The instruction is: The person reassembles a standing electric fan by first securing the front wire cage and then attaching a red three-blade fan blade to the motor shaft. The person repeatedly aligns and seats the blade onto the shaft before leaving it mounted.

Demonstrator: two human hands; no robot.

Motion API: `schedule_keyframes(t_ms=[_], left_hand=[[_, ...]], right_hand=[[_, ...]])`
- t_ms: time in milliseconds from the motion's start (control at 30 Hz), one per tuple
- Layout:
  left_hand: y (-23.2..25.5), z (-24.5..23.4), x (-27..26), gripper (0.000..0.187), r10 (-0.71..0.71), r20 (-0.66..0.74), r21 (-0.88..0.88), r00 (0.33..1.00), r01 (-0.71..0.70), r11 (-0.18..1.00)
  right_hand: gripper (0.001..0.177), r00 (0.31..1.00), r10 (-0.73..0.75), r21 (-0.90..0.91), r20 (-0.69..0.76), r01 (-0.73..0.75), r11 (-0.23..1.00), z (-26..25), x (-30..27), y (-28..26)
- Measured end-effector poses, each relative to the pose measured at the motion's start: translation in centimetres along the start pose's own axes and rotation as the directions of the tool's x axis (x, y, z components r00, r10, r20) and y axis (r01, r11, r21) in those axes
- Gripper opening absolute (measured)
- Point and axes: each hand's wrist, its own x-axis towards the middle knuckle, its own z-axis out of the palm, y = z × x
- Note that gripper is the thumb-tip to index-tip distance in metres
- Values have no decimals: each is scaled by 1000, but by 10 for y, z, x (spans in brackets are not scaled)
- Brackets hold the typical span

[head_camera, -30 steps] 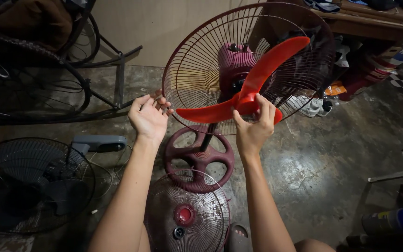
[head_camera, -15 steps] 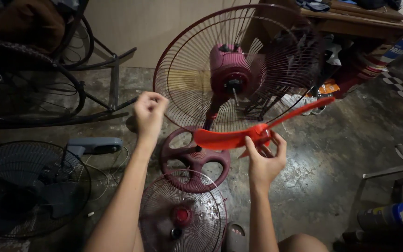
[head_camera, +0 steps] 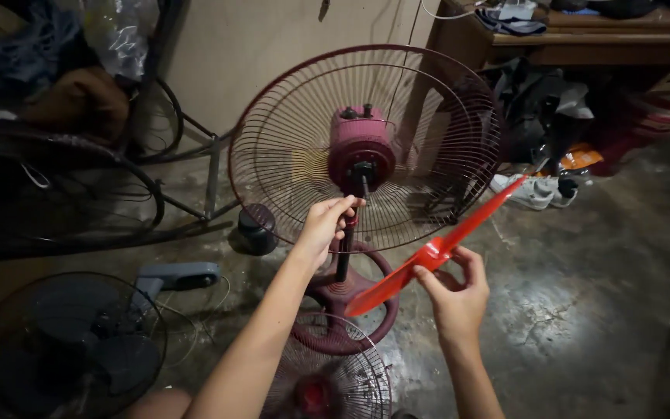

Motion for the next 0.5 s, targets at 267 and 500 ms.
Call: schedule_keyframes(t_ms=[267,500], left_hand=[[-6,5,-2,24,-81,261,-326,962,167,930],[-7,4,-5,25,-136,311,-356,941,248,901]], right_hand=[[53,982,83,316,169,-134,939,12,3,5],[56,978,40,303,206,-103,948,15,-3,-7]])
